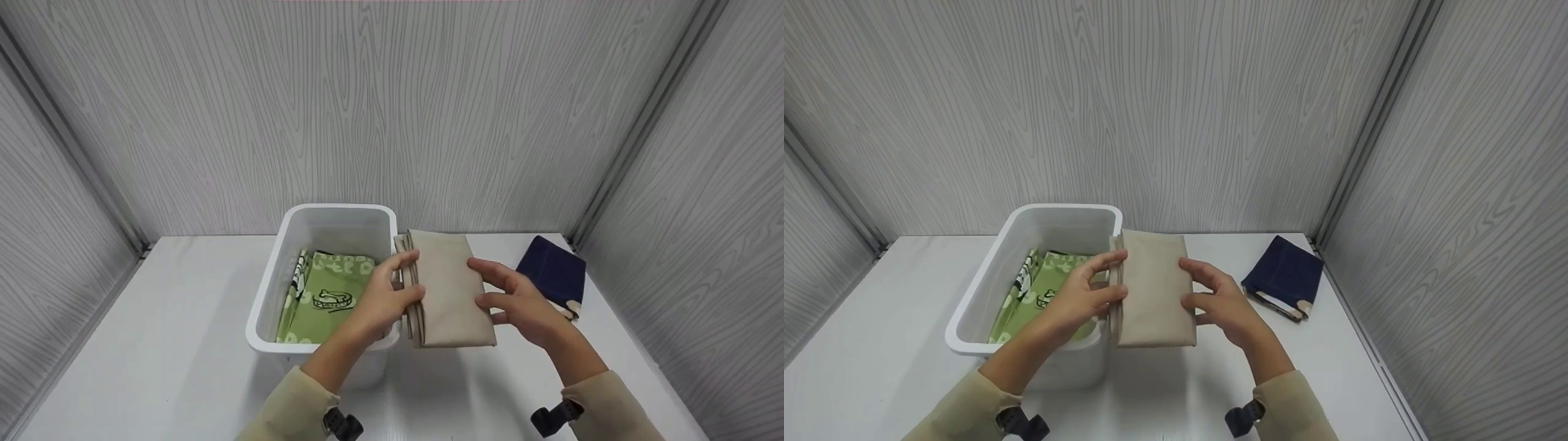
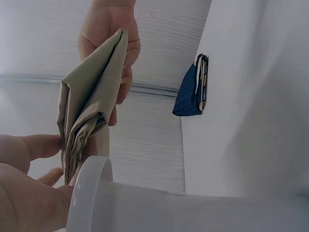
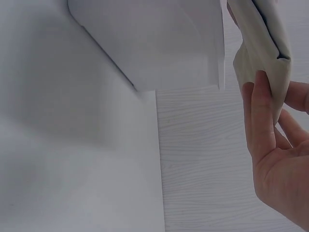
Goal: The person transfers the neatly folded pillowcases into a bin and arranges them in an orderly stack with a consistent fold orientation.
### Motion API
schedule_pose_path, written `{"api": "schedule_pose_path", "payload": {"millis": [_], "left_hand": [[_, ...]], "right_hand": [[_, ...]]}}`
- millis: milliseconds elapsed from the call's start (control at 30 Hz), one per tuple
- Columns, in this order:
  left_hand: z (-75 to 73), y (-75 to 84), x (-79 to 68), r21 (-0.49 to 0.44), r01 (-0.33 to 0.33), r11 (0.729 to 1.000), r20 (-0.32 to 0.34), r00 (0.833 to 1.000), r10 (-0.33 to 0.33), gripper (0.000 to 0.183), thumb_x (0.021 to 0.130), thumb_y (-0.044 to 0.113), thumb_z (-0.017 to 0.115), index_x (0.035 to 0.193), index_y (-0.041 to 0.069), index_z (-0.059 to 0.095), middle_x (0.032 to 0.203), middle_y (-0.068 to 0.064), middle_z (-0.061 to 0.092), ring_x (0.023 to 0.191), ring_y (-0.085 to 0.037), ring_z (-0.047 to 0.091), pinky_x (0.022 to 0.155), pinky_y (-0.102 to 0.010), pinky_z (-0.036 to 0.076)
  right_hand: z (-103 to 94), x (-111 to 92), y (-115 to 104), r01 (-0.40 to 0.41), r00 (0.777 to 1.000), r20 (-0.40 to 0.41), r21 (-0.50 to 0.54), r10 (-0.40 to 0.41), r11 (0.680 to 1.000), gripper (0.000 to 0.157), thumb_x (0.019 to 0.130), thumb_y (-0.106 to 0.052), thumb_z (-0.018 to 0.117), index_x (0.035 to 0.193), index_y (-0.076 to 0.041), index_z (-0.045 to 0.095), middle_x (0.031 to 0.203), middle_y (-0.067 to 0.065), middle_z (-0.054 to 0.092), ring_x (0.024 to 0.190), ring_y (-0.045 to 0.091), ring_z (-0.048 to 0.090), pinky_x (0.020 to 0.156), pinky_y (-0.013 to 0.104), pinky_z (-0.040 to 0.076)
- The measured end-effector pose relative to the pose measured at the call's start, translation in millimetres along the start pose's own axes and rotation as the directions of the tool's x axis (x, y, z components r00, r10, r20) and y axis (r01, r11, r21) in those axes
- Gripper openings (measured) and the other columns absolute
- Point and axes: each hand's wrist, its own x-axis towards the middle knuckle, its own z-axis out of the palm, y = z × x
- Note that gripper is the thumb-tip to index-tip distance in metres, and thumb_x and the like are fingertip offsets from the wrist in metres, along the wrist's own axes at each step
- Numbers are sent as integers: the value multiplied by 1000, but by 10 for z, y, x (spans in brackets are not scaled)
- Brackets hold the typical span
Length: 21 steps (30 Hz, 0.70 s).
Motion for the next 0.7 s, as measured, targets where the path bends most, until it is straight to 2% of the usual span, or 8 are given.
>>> {"api": "schedule_pose_path", "payload": {"millis": [133, 233, 400, 533, 700], "left_hand": [[-59, -4, -17, 6, 4, 1000, -12, 1000, -4, 61, 89, -6, 62, 147, 8, 46, 140, -18, 43, 97, -24, 66, 78, -35, 58], [-94, -13, -20, -29, 11, 1000, -12, 1000, -11, 61, 89, -7, 61, 147, 6, 46, 138, -20, 44, 98, -26, 66, 81, -36, 58], [-156, -9, -21, -99, 74, 992, -21, 997, -76, 63, 88, -6, 64, 146, 9, 48, 136, -20, 46, 100, -25, 63, 78, -34, 57], [-211, 0, -20, -165, 134, 977, -12, 990, -138, 63, 88, -5, 66, 146, 12, 49, 138, -19, 49, 101, -24, 59, 77, -34, 55], [-265, 26, -16, -272, 192, 943, 19, 981, -195, 63, 88, -5, 66, 145, 16, 49, 134, -19, 48, 100, -24, 61, 81, -36, 56]], "right_hand": [[59, 36, -8, 4, 1000, -12, 4, -4, 1000, 68, 91, -8, 68, 153, -16, 40, 156, 10, 36, 123, 28, 57, 85, 49, 57], [95, 57, -11, 7, 1000, -14, 14, -7, 1000, 68, 91, -6, 67, 153, -16, 40, 158, 8, 35, 123, 28, 58, 86, 48, 57], [147, 85, -36, 26, 1000, -2, 38, -26, 999, 68, 91, -2, 65, 153, -17, 40, 159, 6, 36, 120, 27, 60, 85, 47, 57], [175, 104, -69, 41, 999, 3, 49, -41, 998, 69, 90, -1, 65, 152, -18, 41, 158, 5, 38, 116, 27, 62, 85, 47, 58], [203, 120, -122, 66, 998, 11, 52, -66, 996, 69, 91, -1, 65, 153, -18, 40, 158, 4, 37, 118, 28, 60, 86, 46, 57]]}}
